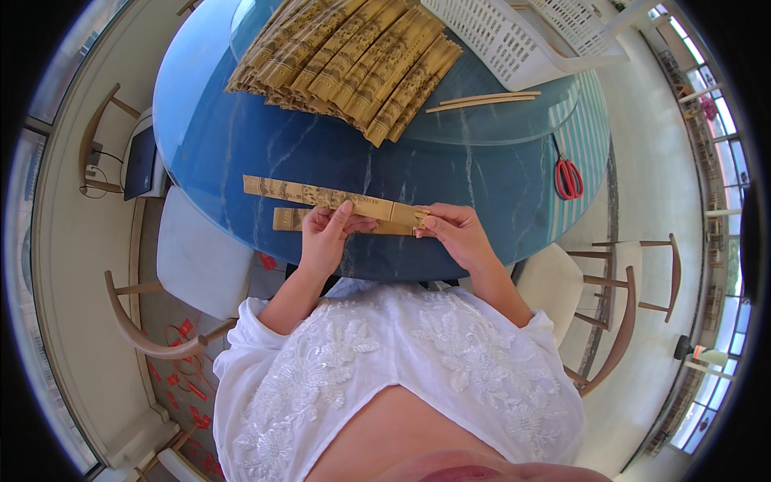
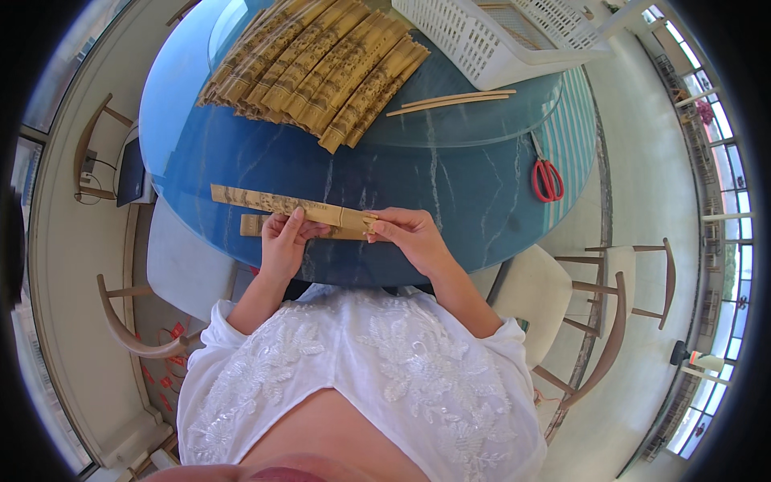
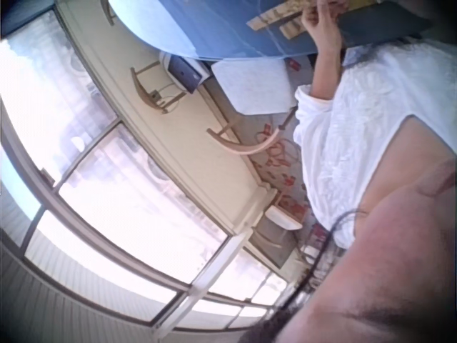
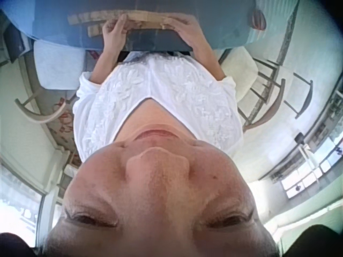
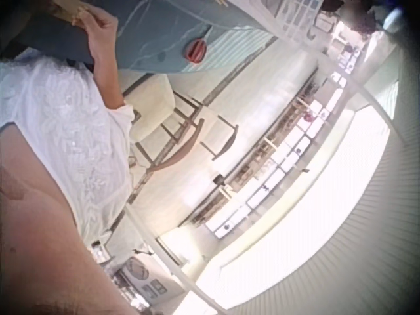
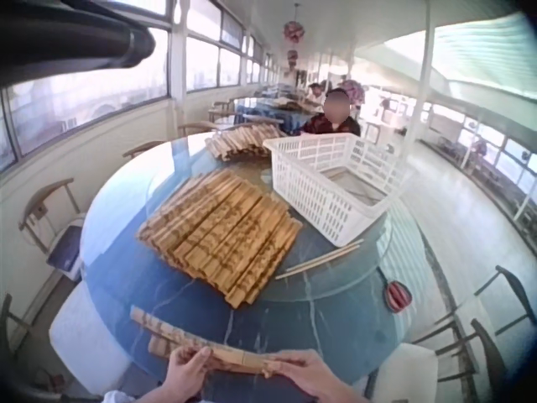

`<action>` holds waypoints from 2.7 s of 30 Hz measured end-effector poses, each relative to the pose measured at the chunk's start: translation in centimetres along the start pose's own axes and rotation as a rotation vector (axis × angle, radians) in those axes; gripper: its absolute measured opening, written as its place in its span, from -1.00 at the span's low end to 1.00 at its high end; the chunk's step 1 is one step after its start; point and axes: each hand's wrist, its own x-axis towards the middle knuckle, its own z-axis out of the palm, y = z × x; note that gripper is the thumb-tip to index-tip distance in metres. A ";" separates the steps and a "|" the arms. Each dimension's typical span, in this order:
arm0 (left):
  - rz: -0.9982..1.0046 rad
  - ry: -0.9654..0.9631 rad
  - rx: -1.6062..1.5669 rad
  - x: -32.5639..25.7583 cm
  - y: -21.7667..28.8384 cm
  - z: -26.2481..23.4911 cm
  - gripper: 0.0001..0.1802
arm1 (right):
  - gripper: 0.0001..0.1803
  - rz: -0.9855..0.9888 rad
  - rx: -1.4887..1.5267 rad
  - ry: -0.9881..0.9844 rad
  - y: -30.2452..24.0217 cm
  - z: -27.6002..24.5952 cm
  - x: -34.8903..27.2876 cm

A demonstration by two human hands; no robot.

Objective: The person inserts thin wooden sticks into slots on rectangular bamboo strips, then places the assembled pieces onto a stack on the table. The process repeats with multiple bamboo strips and sticks.

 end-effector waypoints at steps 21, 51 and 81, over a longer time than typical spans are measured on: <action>0.033 0.008 0.262 -1.6 2.5 0.9 -0.73 | -0.76 -0.325 0.202 0.248 -3.2 -9.4 -3.6; 0.468 0.443 0.551 12.3 16.6 0.0 -0.64 | -0.78 -0.326 -0.008 0.307 -0.9 -10.5 -1.8; 0.445 -0.377 1.707 0.0 5.6 -0.3 -0.66 | -0.78 -0.309 -0.046 0.316 -0.9 -10.6 -1.6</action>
